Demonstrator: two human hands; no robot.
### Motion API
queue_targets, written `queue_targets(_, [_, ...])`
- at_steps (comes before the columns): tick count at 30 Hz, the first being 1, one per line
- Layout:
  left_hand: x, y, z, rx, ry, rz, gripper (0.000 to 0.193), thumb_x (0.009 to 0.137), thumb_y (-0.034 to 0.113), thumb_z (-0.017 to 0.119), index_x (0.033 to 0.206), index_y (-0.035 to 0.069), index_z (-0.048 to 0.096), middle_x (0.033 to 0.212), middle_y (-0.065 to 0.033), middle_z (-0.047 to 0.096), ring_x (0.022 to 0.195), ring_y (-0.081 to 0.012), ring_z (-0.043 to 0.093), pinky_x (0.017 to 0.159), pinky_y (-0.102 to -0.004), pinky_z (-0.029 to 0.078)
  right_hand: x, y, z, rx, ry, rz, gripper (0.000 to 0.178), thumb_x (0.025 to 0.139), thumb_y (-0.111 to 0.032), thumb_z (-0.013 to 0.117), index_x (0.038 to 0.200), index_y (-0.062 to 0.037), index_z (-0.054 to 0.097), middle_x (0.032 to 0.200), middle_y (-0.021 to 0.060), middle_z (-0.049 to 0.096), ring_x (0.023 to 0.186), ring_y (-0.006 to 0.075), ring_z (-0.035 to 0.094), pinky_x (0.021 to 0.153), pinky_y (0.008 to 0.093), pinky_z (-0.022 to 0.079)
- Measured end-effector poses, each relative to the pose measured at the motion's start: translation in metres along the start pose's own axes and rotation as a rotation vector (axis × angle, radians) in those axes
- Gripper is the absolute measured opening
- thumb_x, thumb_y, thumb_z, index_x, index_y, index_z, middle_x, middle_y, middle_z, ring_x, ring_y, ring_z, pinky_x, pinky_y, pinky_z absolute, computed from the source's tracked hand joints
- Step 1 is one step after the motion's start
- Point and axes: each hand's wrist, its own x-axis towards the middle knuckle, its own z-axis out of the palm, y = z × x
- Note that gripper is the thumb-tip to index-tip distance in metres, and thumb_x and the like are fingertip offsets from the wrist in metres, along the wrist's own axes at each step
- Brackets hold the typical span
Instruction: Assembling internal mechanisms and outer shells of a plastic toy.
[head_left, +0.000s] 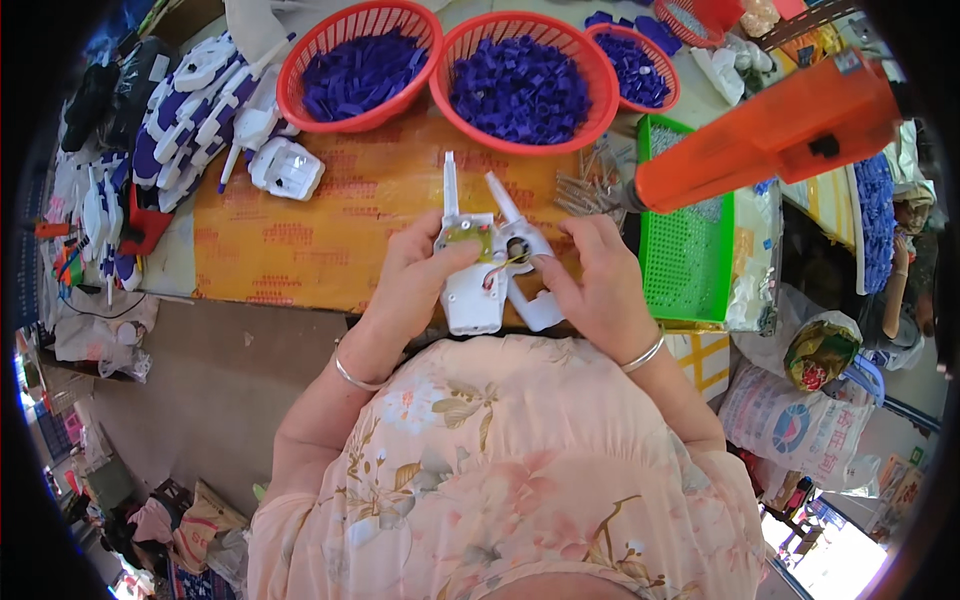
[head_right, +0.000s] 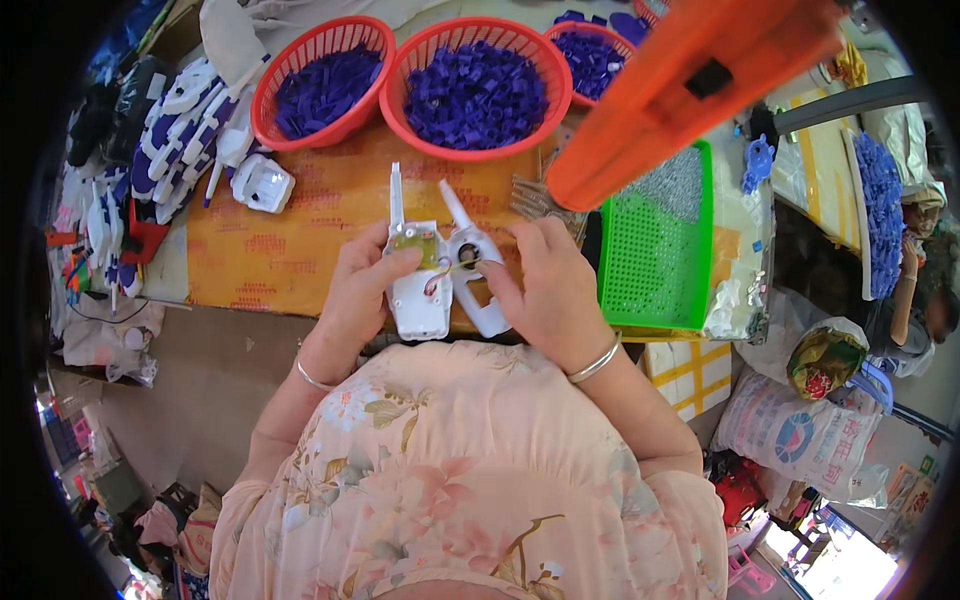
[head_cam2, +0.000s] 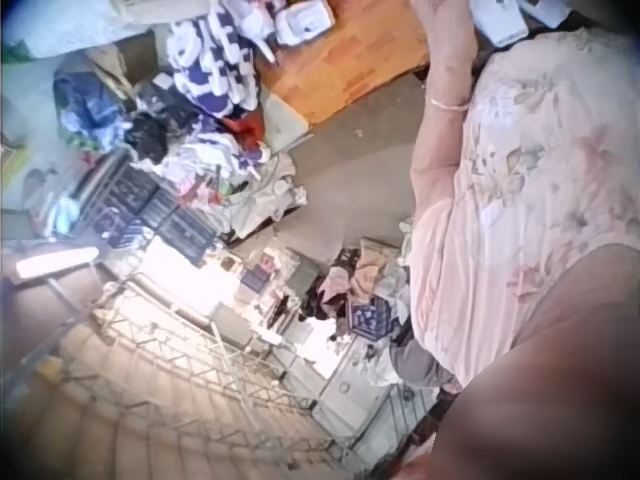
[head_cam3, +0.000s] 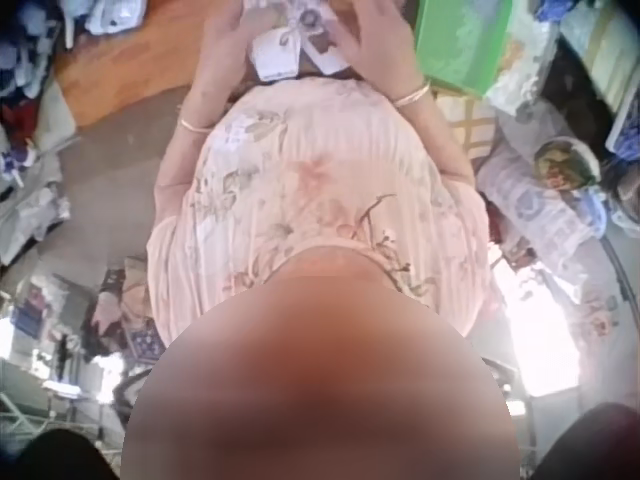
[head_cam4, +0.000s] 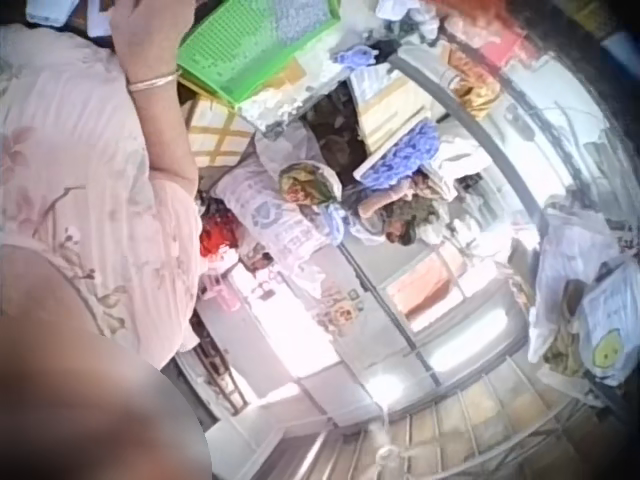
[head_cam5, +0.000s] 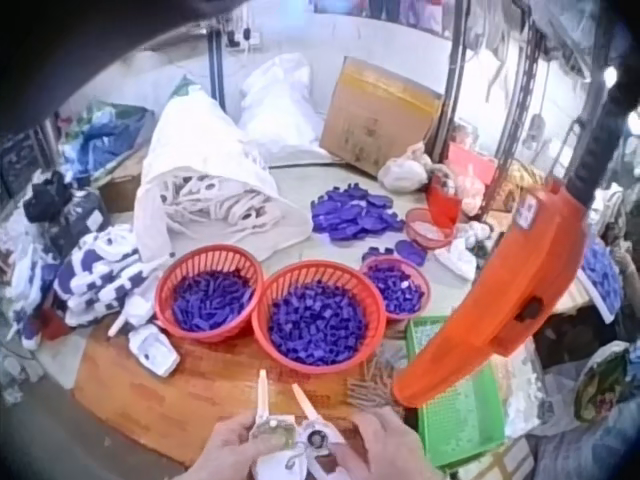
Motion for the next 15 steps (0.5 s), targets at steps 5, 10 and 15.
queue_targets(5, [0.000,0.001,0.000,-0.072,0.119,0.011,0.024,0.085,0.002,0.054,0.108,-0.004,0.056,0.091,-0.0102,0.066,0.072,-0.0136,0.065,0.064,-0.0256,0.054,0.014,-0.016,-0.011,-0.177,0.031,-0.029,0.026,0.079,-0.012,0.064,0.101,-0.0012,0.054,0.081,0.0140,0.057,0.071,0.0319,0.059,0.060,0.0381,0.048])
queue_targets(10, [0.000,-0.001,-0.001,-0.046,0.066,0.045,0.019,0.086,0.002,0.055,0.104,-0.002,0.057,0.089,-0.0084,0.065,0.069,-0.0111,0.063,0.059,-0.0243,0.052,0.084,-0.007,-0.017,-0.102,0.117,-0.219,0.012,0.081,-0.005,0.060,0.092,-0.0010,0.057,0.082,0.0153,0.059,0.075,0.0326,0.059,0.063,0.0366,0.047])
queue_targets(15, [0.002,-0.008,0.003,-0.041,-0.005,-0.038,0.022,0.086,0.003,0.056,0.107,-0.001,0.056,0.088,-0.0075,0.065,0.069,-0.0106,0.063,0.058,-0.0244,0.052,0.148,0.028,0.008,-0.131,-0.001,-0.257,0.015,0.079,-0.007,0.059,0.094,-0.0025,0.058,0.085,0.0144,0.059,0.079,0.0337,0.059,0.068,0.0391,0.047])
